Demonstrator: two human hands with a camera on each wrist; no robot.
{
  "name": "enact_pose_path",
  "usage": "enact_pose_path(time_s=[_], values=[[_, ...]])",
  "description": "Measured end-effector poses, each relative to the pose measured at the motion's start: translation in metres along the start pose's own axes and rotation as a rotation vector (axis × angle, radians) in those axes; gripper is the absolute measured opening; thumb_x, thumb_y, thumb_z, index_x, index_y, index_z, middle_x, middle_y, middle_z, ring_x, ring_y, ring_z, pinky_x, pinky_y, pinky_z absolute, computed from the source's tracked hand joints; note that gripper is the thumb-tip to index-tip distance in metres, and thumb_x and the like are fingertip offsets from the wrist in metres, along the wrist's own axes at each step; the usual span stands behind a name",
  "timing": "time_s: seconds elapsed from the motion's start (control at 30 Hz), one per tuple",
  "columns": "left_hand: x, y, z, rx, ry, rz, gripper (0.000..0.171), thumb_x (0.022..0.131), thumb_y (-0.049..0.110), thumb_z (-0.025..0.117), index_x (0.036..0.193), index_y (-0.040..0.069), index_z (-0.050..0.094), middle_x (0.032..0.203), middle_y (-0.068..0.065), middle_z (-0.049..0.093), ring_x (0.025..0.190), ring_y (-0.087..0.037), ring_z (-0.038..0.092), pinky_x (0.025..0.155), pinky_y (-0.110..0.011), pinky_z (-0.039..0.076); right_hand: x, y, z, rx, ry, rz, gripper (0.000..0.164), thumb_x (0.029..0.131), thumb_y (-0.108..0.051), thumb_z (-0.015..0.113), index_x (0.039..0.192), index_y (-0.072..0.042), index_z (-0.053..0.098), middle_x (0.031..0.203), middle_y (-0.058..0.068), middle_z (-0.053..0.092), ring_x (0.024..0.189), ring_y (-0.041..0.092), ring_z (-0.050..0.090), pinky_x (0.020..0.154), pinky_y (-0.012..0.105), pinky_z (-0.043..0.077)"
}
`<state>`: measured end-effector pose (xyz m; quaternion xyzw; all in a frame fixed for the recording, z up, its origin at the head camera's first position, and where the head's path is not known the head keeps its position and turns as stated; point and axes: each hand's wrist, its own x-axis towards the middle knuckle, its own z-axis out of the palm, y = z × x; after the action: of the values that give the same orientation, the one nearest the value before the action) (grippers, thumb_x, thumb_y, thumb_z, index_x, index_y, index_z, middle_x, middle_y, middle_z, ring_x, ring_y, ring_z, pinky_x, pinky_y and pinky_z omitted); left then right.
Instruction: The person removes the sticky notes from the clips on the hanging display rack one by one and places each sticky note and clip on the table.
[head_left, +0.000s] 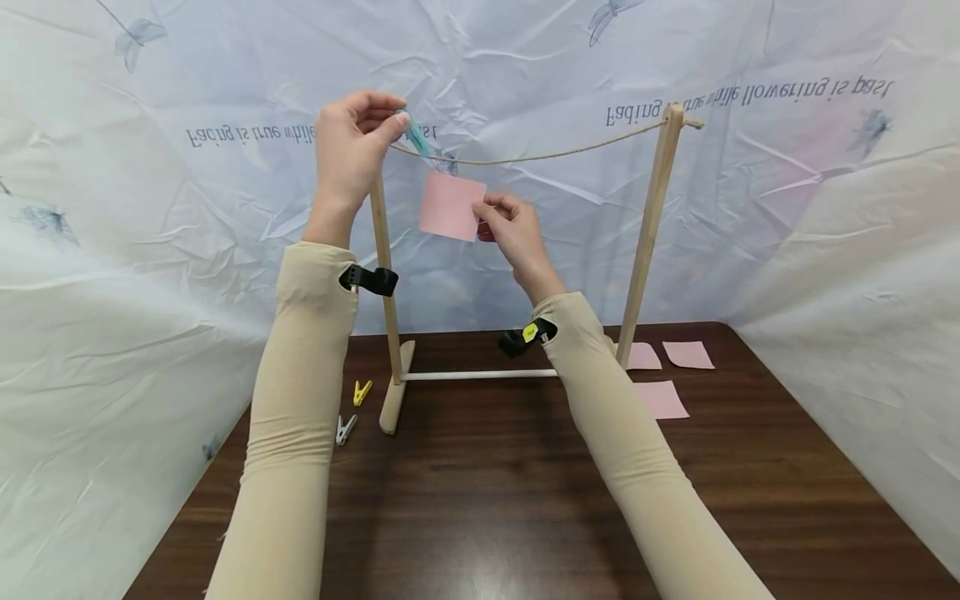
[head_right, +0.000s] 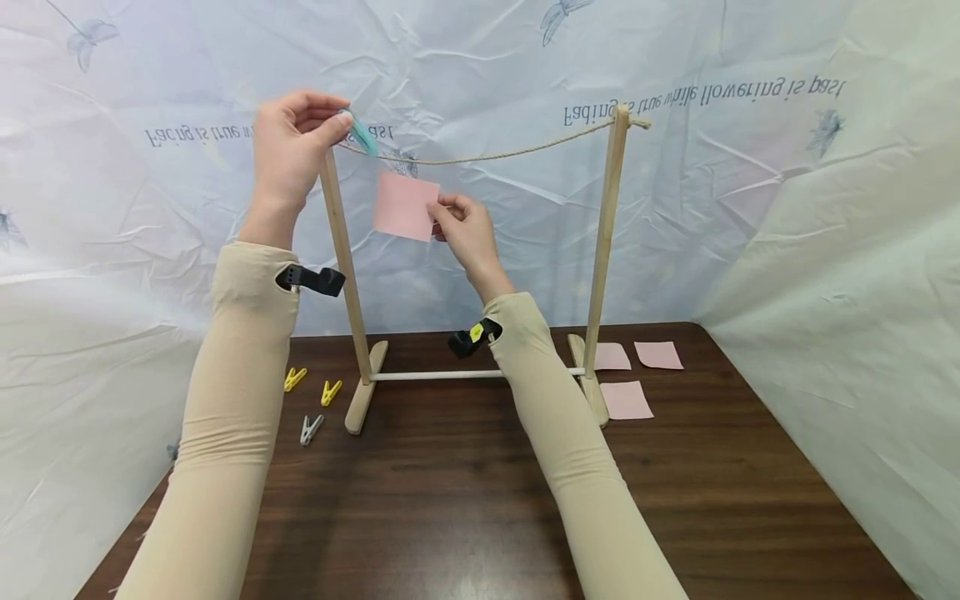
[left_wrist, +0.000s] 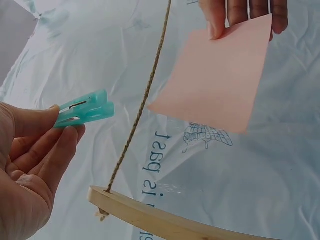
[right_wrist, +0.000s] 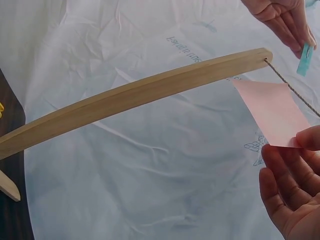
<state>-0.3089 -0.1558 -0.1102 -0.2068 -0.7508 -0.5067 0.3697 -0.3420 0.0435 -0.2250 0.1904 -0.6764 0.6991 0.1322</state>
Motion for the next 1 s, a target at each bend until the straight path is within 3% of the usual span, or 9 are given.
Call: enact_pose_path(time_s=[0.13, 0.43, 0.73, 1.0], values=[[0.0, 0.001, -0.001, -0.011, 0.0, 0.014, 0.02, 0.094, 0.008, 0.072, 0.111, -0.004, 0.073, 0.095, -0.001, 0.069, 0.089, -0.011, 0.065, 0.084, -0.024, 0.052, 0.0, 0.001, -0.001, 0.006, 0.004, -0.002, 0.027, 0.101, -0.021, 0.064, 0.117, 0.001, 0.068, 0.092, 0.006, 0.07, 0.081, 0.017, 0.066, 0.08, 0.031, 0.057], [-0.005, 0.006, -0.003, -0.182, -0.02, -0.031, 0.026, 0.092, 0.007, 0.074, 0.116, -0.004, 0.072, 0.102, -0.005, 0.07, 0.097, -0.017, 0.067, 0.09, -0.026, 0.054, -0.002, 0.005, -0.005, 0.009, -0.005, -0.009, 0.026, 0.101, -0.019, 0.064, 0.117, 0.001, 0.068, 0.091, 0.005, 0.069, 0.082, 0.018, 0.066, 0.08, 0.031, 0.057], [-0.007, 0.005, -0.007, -0.225, 0.027, -0.03, 0.034, 0.09, 0.007, 0.077, 0.122, -0.001, 0.071, 0.103, -0.003, 0.067, 0.103, -0.018, 0.066, 0.093, -0.026, 0.053, -0.004, 0.01, -0.013, 0.01, 0.0, -0.014, 0.026, 0.1, -0.019, 0.065, 0.115, 0.002, 0.069, 0.089, 0.004, 0.069, 0.081, 0.018, 0.065, 0.078, 0.031, 0.057], [-0.014, 0.008, -0.01, -0.287, 0.024, 0.003, 0.032, 0.088, 0.008, 0.079, 0.118, 0.001, 0.073, 0.101, -0.005, 0.067, 0.099, -0.019, 0.067, 0.092, -0.028, 0.054, -0.004, 0.014, -0.018, 0.017, 0.006, -0.009, 0.023, 0.099, -0.018, 0.066, 0.112, 0.001, 0.07, 0.086, 0.003, 0.068, 0.079, 0.017, 0.065, 0.077, 0.03, 0.056]])
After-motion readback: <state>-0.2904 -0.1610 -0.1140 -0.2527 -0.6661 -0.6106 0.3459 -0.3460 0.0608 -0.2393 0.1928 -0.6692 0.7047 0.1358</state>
